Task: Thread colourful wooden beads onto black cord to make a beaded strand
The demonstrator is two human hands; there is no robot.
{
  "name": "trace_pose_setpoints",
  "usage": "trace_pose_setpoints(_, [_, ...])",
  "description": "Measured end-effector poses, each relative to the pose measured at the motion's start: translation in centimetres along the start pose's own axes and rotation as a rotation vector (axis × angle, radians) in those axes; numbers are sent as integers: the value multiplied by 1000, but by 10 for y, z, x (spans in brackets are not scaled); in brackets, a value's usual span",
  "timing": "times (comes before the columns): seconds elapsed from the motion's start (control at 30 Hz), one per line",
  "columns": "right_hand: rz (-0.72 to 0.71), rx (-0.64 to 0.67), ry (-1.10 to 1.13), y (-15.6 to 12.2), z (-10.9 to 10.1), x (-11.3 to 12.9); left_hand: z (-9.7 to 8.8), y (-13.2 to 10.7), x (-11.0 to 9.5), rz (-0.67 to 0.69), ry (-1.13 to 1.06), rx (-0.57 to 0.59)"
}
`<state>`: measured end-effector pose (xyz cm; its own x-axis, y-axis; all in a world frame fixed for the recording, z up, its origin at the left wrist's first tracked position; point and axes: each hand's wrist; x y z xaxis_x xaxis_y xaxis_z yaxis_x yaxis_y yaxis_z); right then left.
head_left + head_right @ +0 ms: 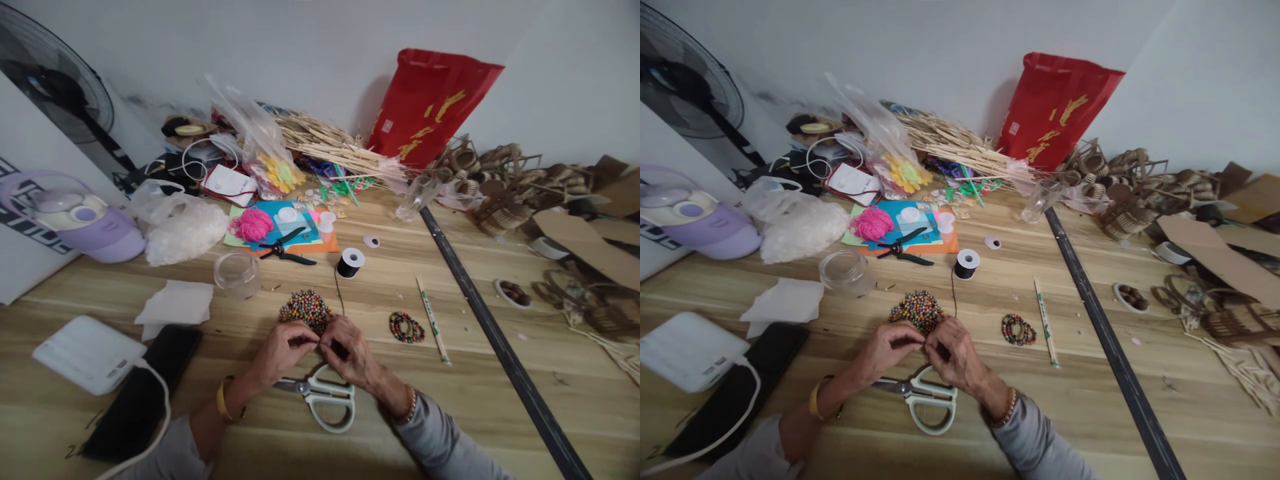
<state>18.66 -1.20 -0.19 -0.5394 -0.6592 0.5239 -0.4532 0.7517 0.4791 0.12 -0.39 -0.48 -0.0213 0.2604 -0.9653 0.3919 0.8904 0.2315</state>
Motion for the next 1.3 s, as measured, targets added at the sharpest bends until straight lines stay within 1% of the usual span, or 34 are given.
trace_pose_setpoints(0.17, [-3, -15, -12, 2, -2, 2, -1, 0, -1, -19, -8, 11])
trace_pose_setpoints(0.43, [5, 13, -18, 0, -2, 1, 0, -1, -3, -64, 45, -1])
trace_pose_setpoints(0.67, [12, 19, -26, 0, -3, 1, 1, -1, -5, -38, 88, -25])
trace_pose_setpoints(0.77, [19, 2, -26, 0, -4, 3, 1, -1, -7, -17, 82, -36])
trace_pose_setpoints(1.0, [-38, 19, 58, 1, -5, 6, 2, -1, -7, 32, 39, 14])
trace_pose_setpoints(1.13, [-20, 17, 49, -1, -4, 4, 2, -1, -8, 24, 32, 19])
trace_pose_setpoints(1.3, [-16, 2, 8, -4, -5, 2, 2, -1, -10, 13, 57, -9])
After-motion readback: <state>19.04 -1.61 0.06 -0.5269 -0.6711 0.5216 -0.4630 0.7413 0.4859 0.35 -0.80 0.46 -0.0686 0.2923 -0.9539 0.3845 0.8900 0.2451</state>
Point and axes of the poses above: each hand's wrist, its own y-axis towards the middle knuckle, its own z-axis out of the palm, x = y × z, and after that the axes turned 14 degrees about -y, right-handed
